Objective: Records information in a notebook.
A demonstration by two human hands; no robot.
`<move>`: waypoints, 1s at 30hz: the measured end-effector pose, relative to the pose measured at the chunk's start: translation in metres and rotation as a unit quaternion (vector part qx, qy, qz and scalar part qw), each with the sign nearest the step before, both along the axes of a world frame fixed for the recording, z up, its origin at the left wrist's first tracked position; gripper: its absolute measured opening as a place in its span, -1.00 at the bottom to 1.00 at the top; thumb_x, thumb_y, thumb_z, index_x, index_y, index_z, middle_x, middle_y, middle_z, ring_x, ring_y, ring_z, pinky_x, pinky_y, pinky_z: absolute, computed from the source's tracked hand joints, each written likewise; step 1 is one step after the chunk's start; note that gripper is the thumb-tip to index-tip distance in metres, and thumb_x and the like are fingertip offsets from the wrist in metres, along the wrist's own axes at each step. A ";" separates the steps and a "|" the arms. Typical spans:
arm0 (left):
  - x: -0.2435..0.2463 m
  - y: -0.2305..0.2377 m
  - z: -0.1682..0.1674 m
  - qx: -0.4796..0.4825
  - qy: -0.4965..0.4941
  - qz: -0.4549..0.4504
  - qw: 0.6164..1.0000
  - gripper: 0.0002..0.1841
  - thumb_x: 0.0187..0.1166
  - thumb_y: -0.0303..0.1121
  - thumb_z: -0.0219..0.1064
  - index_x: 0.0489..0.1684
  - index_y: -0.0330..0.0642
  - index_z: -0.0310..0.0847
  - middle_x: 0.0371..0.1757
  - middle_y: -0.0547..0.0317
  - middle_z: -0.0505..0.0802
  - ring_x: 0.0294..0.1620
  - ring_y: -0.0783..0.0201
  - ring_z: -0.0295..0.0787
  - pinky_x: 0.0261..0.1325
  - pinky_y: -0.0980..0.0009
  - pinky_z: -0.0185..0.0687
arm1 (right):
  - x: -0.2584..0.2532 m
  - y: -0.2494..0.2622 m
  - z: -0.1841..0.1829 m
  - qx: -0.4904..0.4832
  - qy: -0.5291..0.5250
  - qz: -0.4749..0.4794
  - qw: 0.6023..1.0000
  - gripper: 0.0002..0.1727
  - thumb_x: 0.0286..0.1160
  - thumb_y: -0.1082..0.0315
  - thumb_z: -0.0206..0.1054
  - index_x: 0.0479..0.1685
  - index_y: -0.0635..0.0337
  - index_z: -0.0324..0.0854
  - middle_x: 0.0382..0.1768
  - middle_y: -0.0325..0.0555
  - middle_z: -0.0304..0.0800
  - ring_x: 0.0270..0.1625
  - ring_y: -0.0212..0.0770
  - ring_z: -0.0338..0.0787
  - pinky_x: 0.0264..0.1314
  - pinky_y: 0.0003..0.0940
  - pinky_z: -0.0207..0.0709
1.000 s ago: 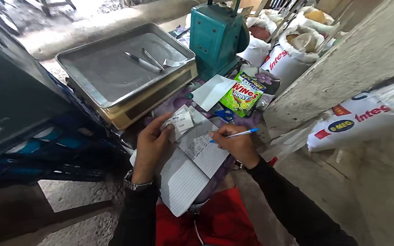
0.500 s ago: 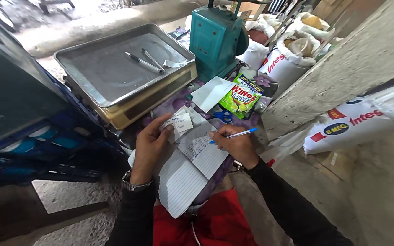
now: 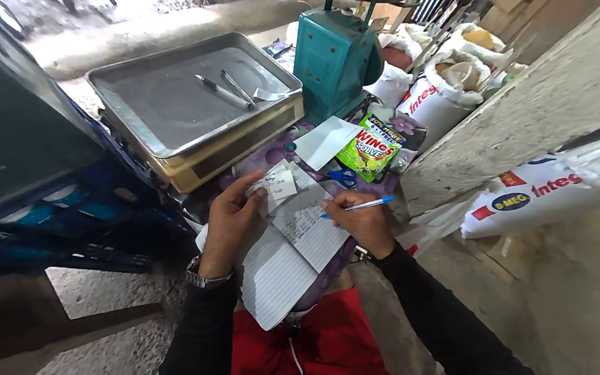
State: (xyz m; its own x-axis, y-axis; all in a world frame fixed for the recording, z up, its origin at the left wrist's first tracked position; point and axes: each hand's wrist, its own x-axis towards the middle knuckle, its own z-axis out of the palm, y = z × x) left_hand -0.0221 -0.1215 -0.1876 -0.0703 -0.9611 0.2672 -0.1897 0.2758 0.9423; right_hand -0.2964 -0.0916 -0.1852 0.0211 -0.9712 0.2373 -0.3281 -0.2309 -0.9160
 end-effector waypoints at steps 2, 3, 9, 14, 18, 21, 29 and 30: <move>0.000 0.000 0.000 0.000 -0.004 0.000 1.000 -0.63 0.69 -0.28 0.36 0.44 0.28 0.70 -0.25 0.24 0.88 -0.48 0.33 0.70 -0.42 0.37 0.67 | 0.001 0.000 0.001 0.001 -0.001 -0.003 1.000 -0.78 0.48 0.27 0.55 -0.41 0.21 0.76 -0.58 -0.12 0.79 -0.61 -0.24 0.74 -0.56 -0.35 0.69; 0.000 0.000 0.000 -0.001 -0.006 0.000 1.000 -0.63 0.69 -0.28 0.36 0.44 0.29 0.69 -0.25 0.25 0.88 -0.48 0.33 0.70 -0.42 0.37 0.66 | 0.000 0.001 0.001 0.000 0.000 -0.003 1.000 -0.78 0.48 0.27 0.55 -0.41 0.21 0.76 -0.58 -0.12 0.79 -0.61 -0.24 0.74 -0.56 -0.36 0.69; 0.000 0.000 0.000 0.005 -0.007 0.006 1.000 -0.63 0.69 -0.26 0.37 0.43 0.32 0.70 -0.25 0.26 0.89 -0.49 0.33 0.70 -0.43 0.37 0.66 | -0.001 -0.001 0.002 0.003 0.007 -0.003 1.000 -0.77 0.50 0.24 0.54 -0.43 0.19 0.76 -0.58 -0.12 0.80 -0.60 -0.23 0.76 -0.54 -0.34 0.72; 0.000 0.000 -0.001 0.005 -0.007 0.007 1.000 -0.63 0.69 -0.25 0.38 0.43 0.34 0.70 -0.23 0.26 0.89 -0.48 0.32 0.72 -0.43 0.35 0.68 | -0.003 -0.001 0.001 0.001 0.019 -0.009 1.000 -0.78 0.50 0.25 0.54 -0.42 0.18 0.75 -0.57 -0.14 0.80 -0.59 -0.23 0.77 -0.54 -0.33 0.73; 0.000 -0.001 -0.001 0.001 -0.004 0.003 1.000 -0.63 0.69 -0.27 0.37 0.43 0.31 0.70 -0.21 0.25 0.89 -0.47 0.32 0.72 -0.42 0.36 0.68 | -0.002 -0.001 0.001 0.002 0.009 -0.009 1.000 -0.77 0.51 0.25 0.54 -0.42 0.19 0.74 -0.58 -0.12 0.80 -0.60 -0.21 0.77 -0.55 -0.32 0.72; -0.001 -0.001 -0.001 0.001 -0.002 0.005 1.000 -0.63 0.68 -0.26 0.38 0.43 0.31 0.70 -0.23 0.24 0.89 -0.48 0.31 0.71 -0.43 0.36 0.67 | -0.002 -0.001 0.001 0.004 0.009 -0.008 1.000 -0.77 0.50 0.25 0.54 -0.44 0.19 0.73 -0.59 -0.12 0.79 -0.60 -0.22 0.76 -0.55 -0.33 0.71; 0.000 0.000 -0.003 -0.006 -0.004 0.005 1.000 -0.62 0.68 -0.26 0.39 0.44 0.31 0.69 -0.26 0.25 0.88 -0.53 0.33 0.67 -0.45 0.38 0.65 | -0.003 0.000 0.001 0.005 0.007 -0.007 1.000 -0.77 0.51 0.24 0.54 -0.40 0.20 0.74 -0.56 -0.11 0.79 -0.59 -0.22 0.76 -0.52 -0.33 0.72; 0.000 -0.001 -0.003 -0.005 -0.002 0.004 1.000 -0.62 0.68 -0.26 0.39 0.44 0.31 0.69 -0.25 0.24 0.88 -0.51 0.33 0.69 -0.44 0.37 0.67 | -0.003 0.000 0.001 0.004 0.007 -0.007 1.000 -0.77 0.51 0.25 0.53 -0.41 0.20 0.74 -0.56 -0.11 0.79 -0.59 -0.22 0.76 -0.53 -0.33 0.72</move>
